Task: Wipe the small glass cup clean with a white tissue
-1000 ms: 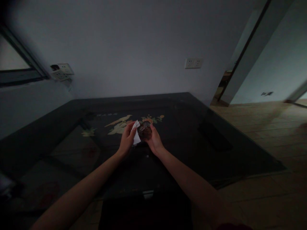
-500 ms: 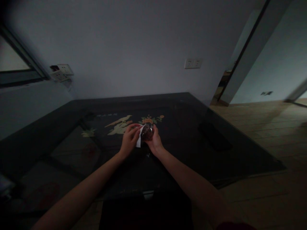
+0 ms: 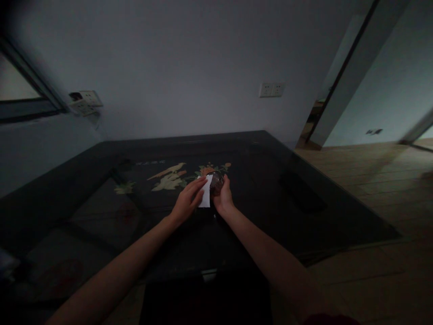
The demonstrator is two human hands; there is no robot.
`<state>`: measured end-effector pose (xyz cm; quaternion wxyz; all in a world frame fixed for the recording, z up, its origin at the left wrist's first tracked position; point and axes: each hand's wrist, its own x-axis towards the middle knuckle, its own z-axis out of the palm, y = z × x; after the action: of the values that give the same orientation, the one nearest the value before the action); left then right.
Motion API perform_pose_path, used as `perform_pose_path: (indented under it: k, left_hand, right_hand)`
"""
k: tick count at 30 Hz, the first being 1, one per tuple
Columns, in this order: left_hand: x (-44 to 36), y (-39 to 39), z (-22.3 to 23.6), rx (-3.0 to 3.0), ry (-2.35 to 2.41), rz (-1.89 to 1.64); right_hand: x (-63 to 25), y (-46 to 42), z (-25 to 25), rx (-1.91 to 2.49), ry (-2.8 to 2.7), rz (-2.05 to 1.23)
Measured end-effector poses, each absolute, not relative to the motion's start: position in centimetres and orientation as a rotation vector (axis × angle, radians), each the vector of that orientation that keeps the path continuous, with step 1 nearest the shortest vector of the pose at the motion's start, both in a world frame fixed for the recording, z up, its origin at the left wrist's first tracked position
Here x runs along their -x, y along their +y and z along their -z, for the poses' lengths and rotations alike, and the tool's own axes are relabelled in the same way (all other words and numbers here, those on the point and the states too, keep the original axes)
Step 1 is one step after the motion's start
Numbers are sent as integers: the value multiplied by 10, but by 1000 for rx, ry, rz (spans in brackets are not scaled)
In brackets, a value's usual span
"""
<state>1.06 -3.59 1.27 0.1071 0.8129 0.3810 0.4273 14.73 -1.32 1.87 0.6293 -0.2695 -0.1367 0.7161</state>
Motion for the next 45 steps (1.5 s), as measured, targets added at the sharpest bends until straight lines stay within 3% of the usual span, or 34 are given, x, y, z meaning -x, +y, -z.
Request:
perform_pose_path:
  k: [13, 25, 45]
  left_hand:
    - [-13, -41, -12, -2730, 827, -1189]
    - [-15, -35, -9, -2736, 1033, -879]
    - [-7, -38, -13, -2656, 1195, -993]
  right_hand:
    - [-150, -19, -23, 802, -295, -1700]
    - [-139, -17, -7, 915, -349, -1648]
    - [-152, -10, -26, 726, -288, -1559]
